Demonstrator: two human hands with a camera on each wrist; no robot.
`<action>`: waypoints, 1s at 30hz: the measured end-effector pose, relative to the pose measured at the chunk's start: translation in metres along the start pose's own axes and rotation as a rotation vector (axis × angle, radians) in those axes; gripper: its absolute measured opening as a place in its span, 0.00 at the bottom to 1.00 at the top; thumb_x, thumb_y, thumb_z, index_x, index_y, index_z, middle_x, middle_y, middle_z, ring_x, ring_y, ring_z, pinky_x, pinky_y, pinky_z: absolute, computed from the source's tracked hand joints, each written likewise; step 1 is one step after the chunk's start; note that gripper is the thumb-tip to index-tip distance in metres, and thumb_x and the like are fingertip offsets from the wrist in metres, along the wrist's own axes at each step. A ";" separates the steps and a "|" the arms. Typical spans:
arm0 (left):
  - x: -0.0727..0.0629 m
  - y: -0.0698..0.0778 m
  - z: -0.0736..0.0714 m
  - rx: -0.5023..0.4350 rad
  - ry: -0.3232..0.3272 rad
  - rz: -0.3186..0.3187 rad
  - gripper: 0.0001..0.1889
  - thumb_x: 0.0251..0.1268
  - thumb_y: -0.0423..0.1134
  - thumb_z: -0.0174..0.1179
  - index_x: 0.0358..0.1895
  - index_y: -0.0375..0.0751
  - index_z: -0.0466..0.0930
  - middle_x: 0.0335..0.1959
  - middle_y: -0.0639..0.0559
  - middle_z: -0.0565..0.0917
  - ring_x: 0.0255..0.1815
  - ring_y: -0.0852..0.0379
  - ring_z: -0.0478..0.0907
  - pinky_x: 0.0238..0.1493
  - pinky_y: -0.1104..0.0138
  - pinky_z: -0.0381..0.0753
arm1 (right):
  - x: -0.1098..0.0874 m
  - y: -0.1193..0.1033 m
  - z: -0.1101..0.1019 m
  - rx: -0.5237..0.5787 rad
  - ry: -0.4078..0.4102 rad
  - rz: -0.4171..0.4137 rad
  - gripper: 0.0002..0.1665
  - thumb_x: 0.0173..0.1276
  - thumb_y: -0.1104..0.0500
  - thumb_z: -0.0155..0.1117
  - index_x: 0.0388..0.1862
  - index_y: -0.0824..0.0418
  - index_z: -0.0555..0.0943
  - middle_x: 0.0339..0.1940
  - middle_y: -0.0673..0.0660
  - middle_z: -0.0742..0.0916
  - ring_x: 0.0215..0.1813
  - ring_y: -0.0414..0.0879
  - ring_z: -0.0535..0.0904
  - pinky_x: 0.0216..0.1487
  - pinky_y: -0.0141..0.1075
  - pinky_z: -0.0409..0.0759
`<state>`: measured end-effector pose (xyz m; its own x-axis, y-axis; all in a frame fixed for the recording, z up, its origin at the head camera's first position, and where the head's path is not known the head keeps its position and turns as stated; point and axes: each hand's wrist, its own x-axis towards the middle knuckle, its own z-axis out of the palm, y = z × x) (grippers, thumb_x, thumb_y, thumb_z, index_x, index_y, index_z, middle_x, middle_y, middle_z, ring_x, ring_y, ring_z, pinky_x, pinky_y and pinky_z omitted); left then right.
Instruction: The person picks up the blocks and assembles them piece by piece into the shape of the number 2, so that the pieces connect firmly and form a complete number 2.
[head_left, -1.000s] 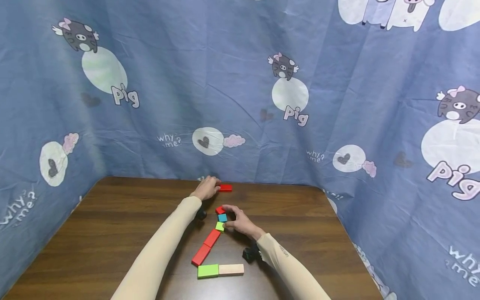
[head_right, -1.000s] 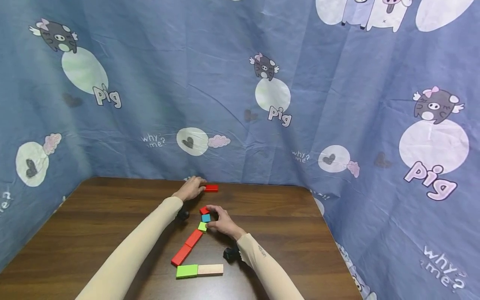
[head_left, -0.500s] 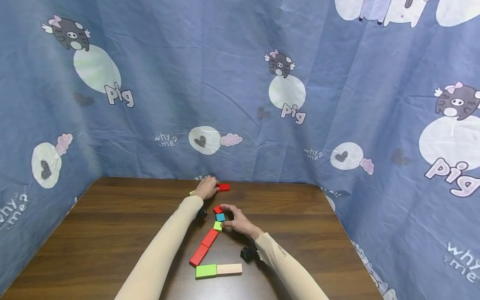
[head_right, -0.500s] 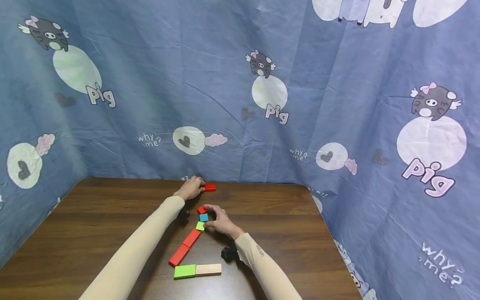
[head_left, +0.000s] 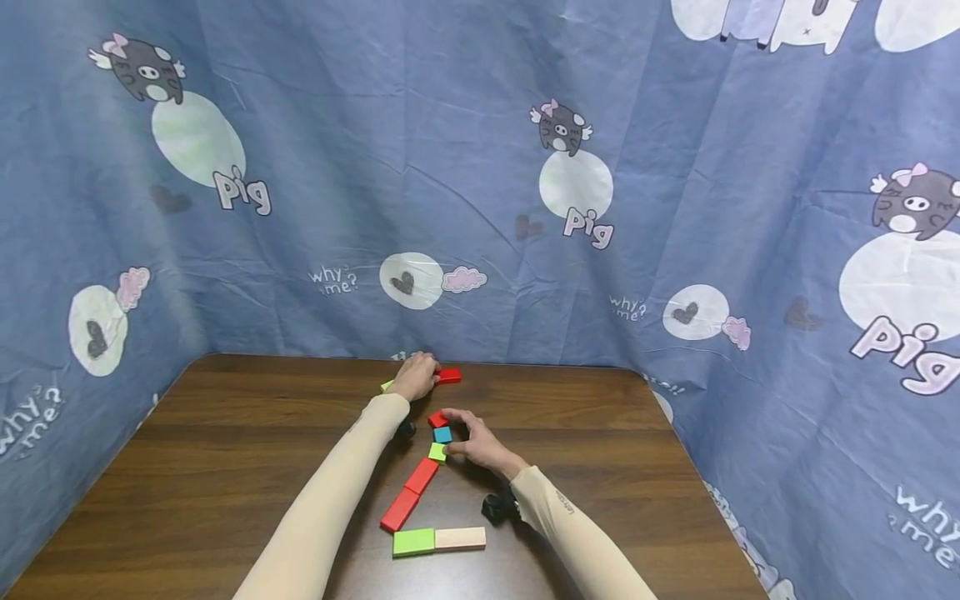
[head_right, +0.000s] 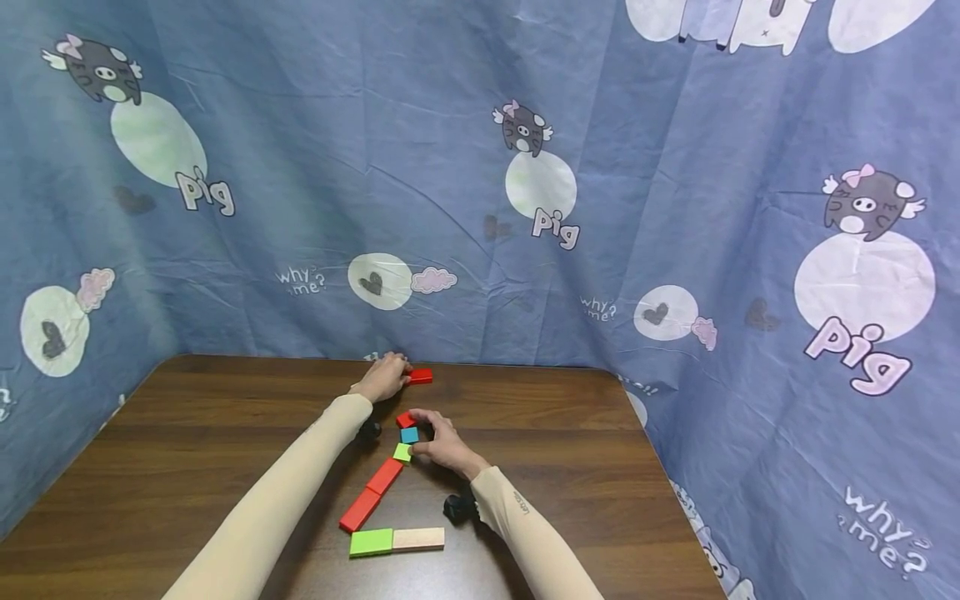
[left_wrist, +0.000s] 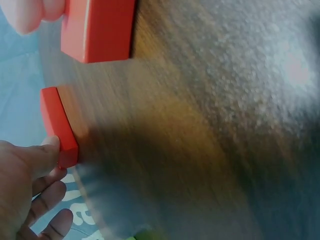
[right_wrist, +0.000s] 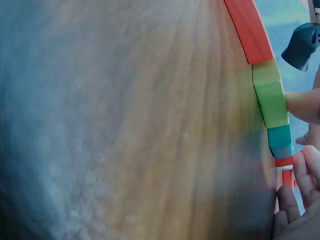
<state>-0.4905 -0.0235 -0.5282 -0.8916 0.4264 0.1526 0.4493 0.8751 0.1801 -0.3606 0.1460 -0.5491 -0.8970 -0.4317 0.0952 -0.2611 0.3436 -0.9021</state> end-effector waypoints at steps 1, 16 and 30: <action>-0.001 0.000 -0.001 -0.002 -0.002 0.000 0.10 0.65 0.37 0.61 0.44 0.36 0.85 0.41 0.44 0.83 0.47 0.46 0.77 0.52 0.55 0.75 | 0.002 0.004 0.001 -0.010 0.004 0.000 0.38 0.55 0.72 0.68 0.66 0.68 0.68 0.66 0.66 0.74 0.69 0.61 0.64 0.69 0.56 0.57; -0.013 -0.004 -0.003 -0.039 -0.047 -0.020 0.10 0.65 0.36 0.61 0.47 0.37 0.84 0.51 0.38 0.81 0.53 0.43 0.75 0.54 0.54 0.75 | 0.005 0.013 0.002 -0.028 -0.011 -0.025 0.40 0.54 0.73 0.67 0.67 0.71 0.67 0.65 0.70 0.73 0.68 0.65 0.64 0.68 0.59 0.58; -0.030 -0.010 -0.002 -0.061 -0.041 0.023 0.10 0.65 0.34 0.61 0.47 0.36 0.83 0.43 0.43 0.81 0.48 0.47 0.78 0.53 0.57 0.77 | 0.004 0.015 0.004 -0.055 0.011 0.008 0.40 0.54 0.68 0.70 0.67 0.62 0.69 0.66 0.62 0.75 0.68 0.59 0.64 0.68 0.56 0.58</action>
<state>-0.4678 -0.0456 -0.5322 -0.8821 0.4563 0.1172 0.4710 0.8500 0.2357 -0.3669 0.1465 -0.5639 -0.9030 -0.4194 0.0935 -0.2732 0.3924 -0.8783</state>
